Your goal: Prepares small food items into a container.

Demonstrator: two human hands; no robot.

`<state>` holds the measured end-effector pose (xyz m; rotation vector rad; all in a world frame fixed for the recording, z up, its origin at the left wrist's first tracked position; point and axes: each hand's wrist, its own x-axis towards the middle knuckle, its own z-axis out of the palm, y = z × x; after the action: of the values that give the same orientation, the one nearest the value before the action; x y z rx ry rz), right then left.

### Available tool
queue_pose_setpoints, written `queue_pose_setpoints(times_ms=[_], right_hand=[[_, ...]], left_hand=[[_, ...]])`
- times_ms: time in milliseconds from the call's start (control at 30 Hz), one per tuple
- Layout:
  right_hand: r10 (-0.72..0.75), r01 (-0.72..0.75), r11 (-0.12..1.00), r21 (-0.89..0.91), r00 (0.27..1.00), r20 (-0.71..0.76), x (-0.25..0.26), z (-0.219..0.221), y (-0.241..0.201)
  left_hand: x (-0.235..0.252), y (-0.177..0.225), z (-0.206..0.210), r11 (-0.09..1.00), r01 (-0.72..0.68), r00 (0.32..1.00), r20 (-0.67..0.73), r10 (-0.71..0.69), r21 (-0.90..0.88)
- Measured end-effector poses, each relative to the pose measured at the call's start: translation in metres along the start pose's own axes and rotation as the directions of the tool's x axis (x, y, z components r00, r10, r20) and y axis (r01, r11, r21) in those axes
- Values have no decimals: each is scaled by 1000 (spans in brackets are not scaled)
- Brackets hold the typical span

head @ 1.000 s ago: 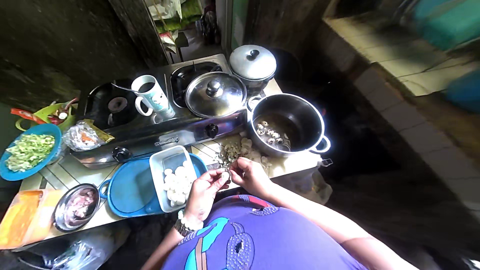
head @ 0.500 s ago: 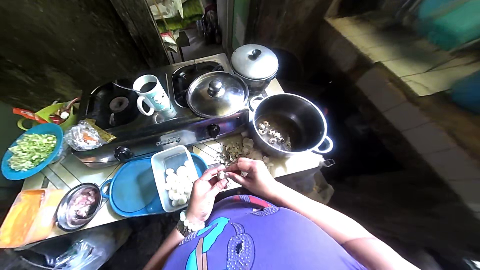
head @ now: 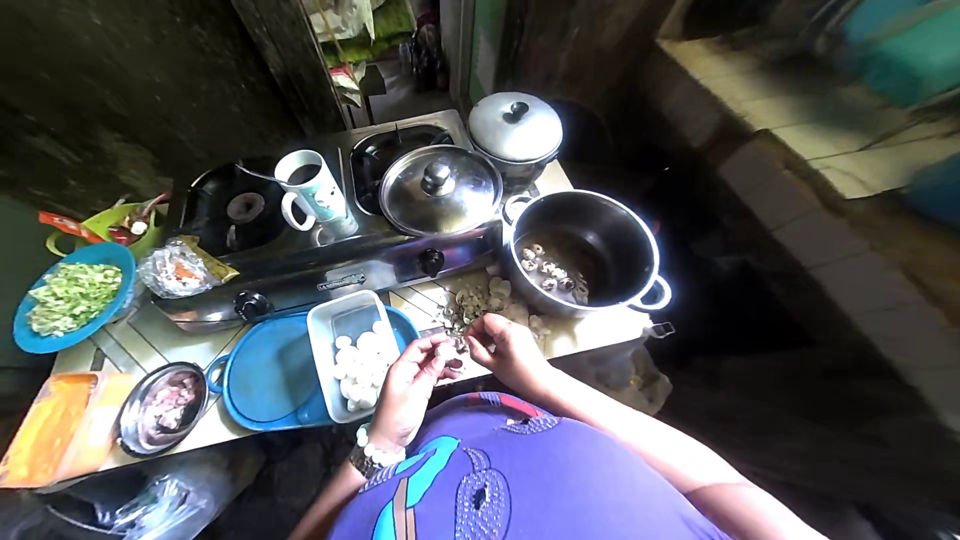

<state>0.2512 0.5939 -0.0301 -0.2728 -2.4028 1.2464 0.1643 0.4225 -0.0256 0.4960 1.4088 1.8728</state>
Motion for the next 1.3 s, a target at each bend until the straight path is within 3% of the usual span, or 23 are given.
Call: queue_pose_setpoints(times_ms=[100,267,500,800,900,1100,1300], right_hand=[[58,-56,998,-22,997,60,3,-7,3],[-152,149,985,90,988,23,1,-3,-4],[-213,215,976,38,975,-64,-5,9,-5],[-42,38,998,-53,997,-62,-3,5,-4],[30,-26,997,-72,998,63,1,-4,-1],[-163,160,986,49,986,48,-3,3,-8],[-218,218,976,13,975,34,-7,10,-9]], left_hand=[[-1,1,0,1000,5,1000,-21,-5,5],[-1,-5,2,984,-101,992,-63,111,150],[-4,-8,6,937,-182,974,-77,214,300],[-10,-4,3,977,-99,993,-49,110,191],[-10,-6,1,976,-114,991,-52,125,184],[-11,-10,2,922,-157,977,-78,197,353],[-14,-11,2,878,-177,971,-69,231,445]])
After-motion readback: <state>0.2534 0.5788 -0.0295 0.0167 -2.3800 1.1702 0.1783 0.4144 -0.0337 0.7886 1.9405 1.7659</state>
